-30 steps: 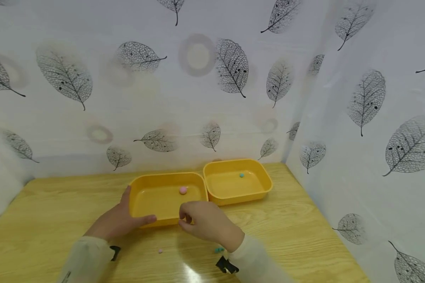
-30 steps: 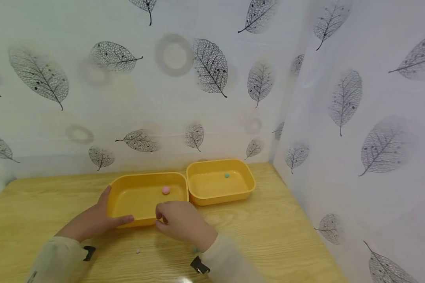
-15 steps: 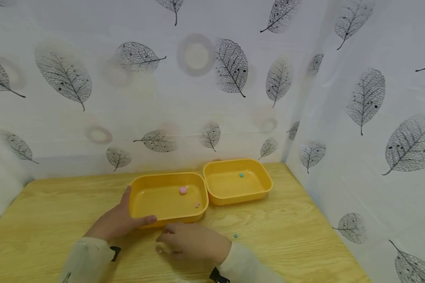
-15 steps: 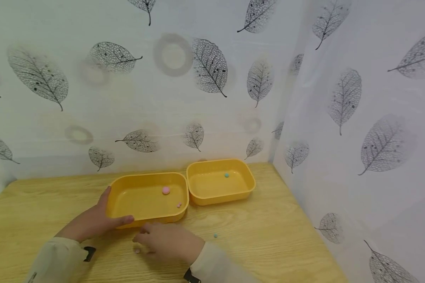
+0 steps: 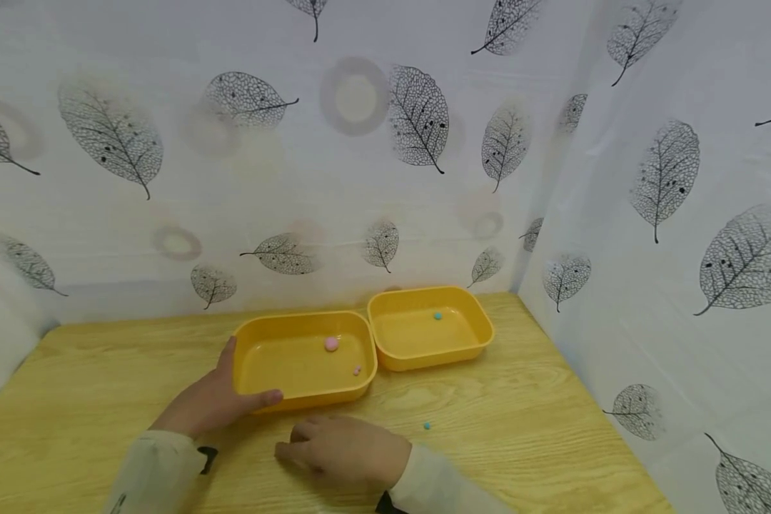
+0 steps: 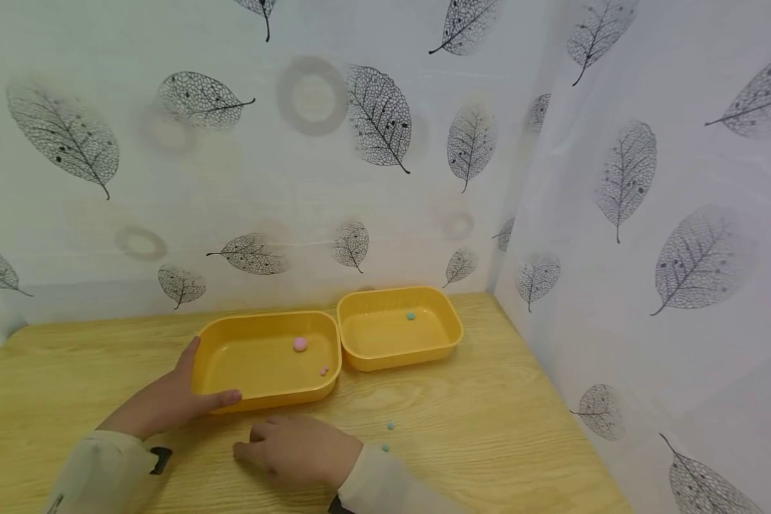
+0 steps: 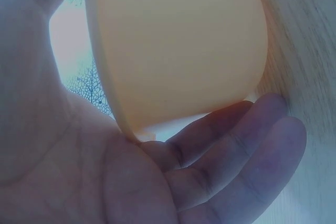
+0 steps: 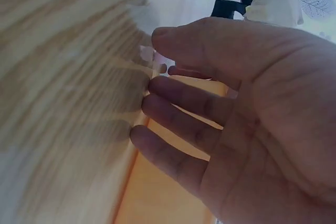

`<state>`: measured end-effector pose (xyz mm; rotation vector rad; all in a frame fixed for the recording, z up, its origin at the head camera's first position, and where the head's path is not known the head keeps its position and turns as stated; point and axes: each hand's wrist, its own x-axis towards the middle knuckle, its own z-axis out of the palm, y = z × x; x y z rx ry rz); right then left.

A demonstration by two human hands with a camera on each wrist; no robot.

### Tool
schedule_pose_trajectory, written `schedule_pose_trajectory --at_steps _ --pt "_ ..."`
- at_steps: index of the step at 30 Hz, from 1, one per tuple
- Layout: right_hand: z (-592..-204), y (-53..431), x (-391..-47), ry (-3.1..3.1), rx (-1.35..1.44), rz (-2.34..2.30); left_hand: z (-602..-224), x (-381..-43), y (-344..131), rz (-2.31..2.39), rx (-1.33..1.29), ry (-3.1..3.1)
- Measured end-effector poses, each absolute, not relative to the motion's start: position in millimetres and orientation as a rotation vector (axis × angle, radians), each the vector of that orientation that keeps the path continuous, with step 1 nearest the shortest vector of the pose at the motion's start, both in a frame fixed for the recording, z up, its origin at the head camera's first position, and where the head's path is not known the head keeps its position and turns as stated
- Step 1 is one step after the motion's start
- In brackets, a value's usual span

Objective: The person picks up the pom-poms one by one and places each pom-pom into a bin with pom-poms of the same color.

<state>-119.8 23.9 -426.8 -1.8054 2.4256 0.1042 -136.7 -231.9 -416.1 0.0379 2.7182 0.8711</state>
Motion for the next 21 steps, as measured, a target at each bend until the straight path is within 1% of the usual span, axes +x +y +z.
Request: schedule_pose_trajectory --at_steps 10,21 --pt "-429.1 23.1 -116.6 2.471 -1.82 0.173 -417.4 -138.1 -230.6 0.856 0.022 2.719" --pt "-427.9 20.3 -117.1 2.476 -1.705 0.023 -415.8 -138.2 -230.3 0.854 0.018 2.716"
